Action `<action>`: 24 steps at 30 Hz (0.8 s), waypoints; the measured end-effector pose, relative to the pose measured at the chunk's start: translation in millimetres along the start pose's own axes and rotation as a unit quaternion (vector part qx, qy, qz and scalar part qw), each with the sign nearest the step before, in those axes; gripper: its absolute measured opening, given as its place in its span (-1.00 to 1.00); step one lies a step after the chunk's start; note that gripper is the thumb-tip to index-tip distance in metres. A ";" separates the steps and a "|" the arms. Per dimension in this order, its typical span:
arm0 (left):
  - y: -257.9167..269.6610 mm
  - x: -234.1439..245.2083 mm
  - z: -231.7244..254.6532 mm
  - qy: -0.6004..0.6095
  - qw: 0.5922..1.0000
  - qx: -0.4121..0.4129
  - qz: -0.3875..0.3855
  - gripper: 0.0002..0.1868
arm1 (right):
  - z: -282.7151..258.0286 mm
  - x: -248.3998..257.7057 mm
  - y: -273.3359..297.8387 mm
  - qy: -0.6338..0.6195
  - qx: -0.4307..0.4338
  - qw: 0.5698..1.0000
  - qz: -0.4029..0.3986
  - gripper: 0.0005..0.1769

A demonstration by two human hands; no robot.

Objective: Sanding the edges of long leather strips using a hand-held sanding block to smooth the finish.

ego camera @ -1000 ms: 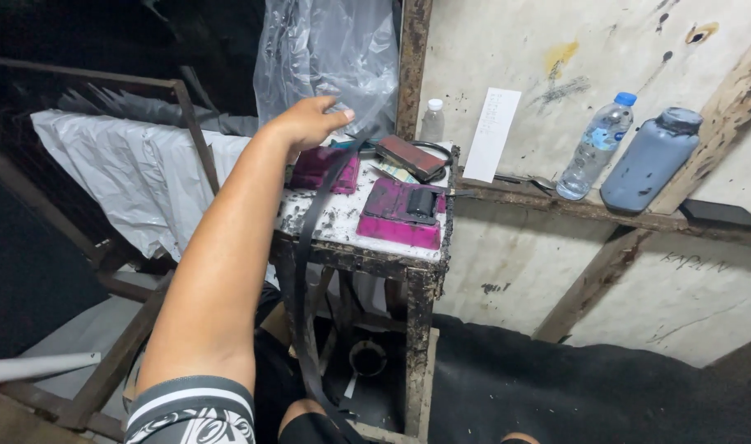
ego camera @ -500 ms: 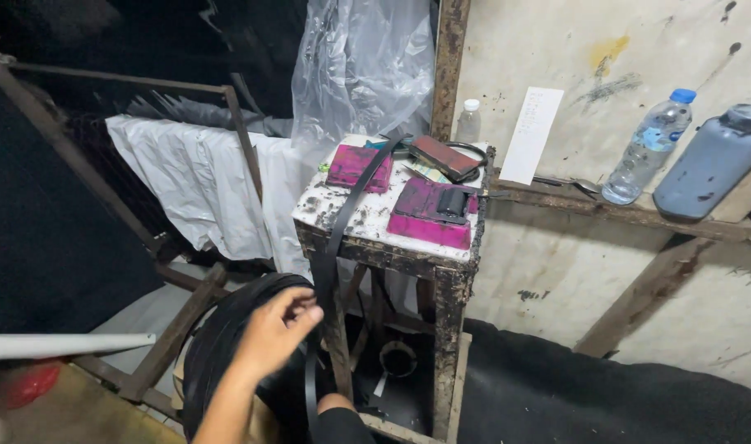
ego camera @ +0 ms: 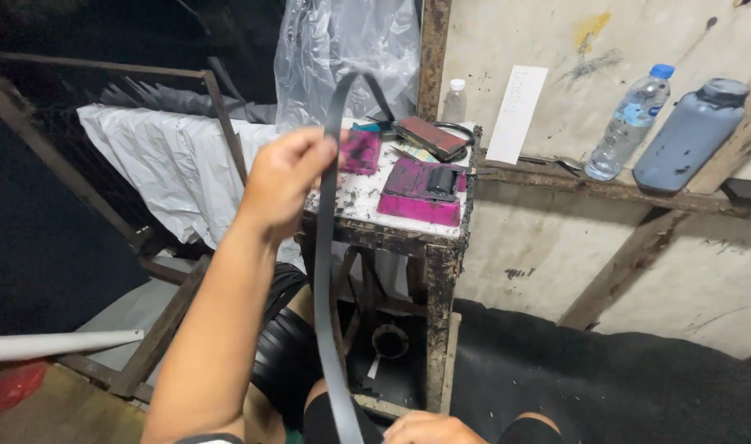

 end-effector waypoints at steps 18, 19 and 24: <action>185.1 -76.9 -89.4 0.210 0.970 0.037 0.119 -0.72 | -17.8 38.4 -118.9 0.050 0.031 0.949 0.309 -0.56; 192.4 -82.1 -95.0 0.207 0.971 0.036 0.113 -0.72 | -24.7 39.4 -122.6 0.048 0.035 0.948 0.313 -0.56; 211.8 -83.9 -110.7 0.333 0.932 0.072 0.124 -0.81 | -44.9 38.9 -133.3 0.191 -0.012 0.945 0.267 -0.61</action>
Point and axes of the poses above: each hand's wrist, its own y-axis away from the middle knuckle, its own x-axis out of the back of the hand, z = x × y, the point moved 1 cm from there along -y, towards the middle knuckle, and after that the axes turned 1 degree about -x, right-handed, at the moved point
